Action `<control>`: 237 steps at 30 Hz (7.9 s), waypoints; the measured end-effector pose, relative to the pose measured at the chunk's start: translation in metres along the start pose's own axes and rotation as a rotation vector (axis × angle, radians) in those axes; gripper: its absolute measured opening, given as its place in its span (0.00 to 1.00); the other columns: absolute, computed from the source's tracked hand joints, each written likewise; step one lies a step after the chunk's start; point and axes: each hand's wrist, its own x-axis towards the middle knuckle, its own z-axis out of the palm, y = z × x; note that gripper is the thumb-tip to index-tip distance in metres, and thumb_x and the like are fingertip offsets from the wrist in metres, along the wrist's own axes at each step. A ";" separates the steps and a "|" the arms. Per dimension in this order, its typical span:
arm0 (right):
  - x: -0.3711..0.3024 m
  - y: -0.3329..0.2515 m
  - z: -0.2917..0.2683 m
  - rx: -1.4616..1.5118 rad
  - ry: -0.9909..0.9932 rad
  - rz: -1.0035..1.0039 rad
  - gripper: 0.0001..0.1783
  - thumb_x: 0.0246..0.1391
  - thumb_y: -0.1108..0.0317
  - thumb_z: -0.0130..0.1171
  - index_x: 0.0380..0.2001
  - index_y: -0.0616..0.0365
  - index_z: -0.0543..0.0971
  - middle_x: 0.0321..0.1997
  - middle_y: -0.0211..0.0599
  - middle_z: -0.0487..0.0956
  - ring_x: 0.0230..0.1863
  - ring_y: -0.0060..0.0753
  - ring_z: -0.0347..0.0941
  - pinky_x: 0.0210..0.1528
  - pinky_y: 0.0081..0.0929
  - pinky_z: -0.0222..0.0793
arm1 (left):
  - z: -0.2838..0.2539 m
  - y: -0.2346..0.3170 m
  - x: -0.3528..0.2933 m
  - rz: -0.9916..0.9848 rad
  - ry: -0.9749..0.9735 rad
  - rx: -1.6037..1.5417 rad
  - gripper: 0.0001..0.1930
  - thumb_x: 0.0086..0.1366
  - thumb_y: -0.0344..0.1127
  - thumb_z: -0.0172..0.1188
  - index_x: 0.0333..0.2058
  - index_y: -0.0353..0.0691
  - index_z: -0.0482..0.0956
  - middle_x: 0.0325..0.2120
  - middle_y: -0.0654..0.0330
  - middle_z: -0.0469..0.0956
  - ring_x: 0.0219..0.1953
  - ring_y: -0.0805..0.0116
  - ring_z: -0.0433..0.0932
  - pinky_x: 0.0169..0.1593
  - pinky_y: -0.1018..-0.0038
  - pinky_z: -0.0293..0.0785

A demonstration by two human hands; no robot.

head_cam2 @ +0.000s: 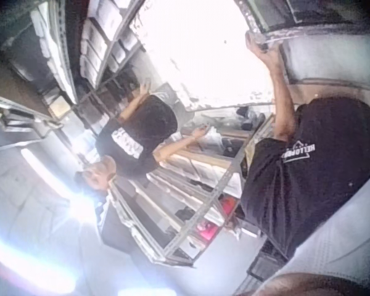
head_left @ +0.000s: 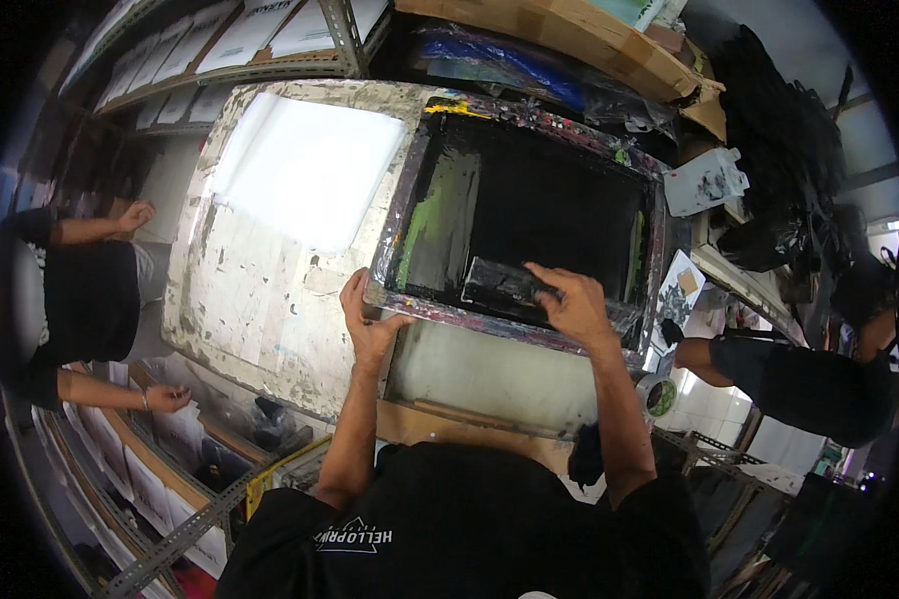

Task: The person performs screen printing by placing a white paper on a table, applying ink to a screen with a squeegee, and pulling the ink across to print a design. The person then removes the printed paper and repeats the process with a new sheet.

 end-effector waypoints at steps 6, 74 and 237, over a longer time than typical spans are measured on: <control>0.007 0.026 0.042 -0.348 0.126 -0.104 0.47 0.33 0.70 0.75 0.63 0.44 0.74 0.50 0.42 0.74 0.55 0.47 0.66 0.61 0.48 0.51 | -0.005 0.000 -0.002 0.046 -0.013 0.290 0.49 0.30 0.39 0.85 0.57 0.36 0.77 0.61 0.50 0.69 0.65 0.49 0.63 0.67 0.57 0.62; 0.096 -0.104 -0.226 -0.567 0.704 -0.531 0.30 0.41 0.49 0.75 0.46 0.54 0.87 0.40 0.45 0.86 0.36 0.46 0.83 0.42 0.37 0.77 | 0.089 0.091 0.048 0.071 -0.056 0.212 0.07 0.65 0.29 0.60 0.30 0.32 0.75 0.30 0.52 0.73 0.34 0.51 0.72 0.41 0.60 0.68; -0.032 -0.072 -0.061 -0.478 0.497 -0.415 0.36 0.38 0.53 0.72 0.57 0.37 0.81 0.34 0.50 0.80 0.35 0.49 0.78 0.34 0.42 0.68 | 0.008 0.122 0.057 -0.064 0.260 -0.360 0.41 0.47 0.17 0.71 0.63 0.26 0.69 0.54 0.52 0.78 0.56 0.62 0.75 0.63 0.67 0.67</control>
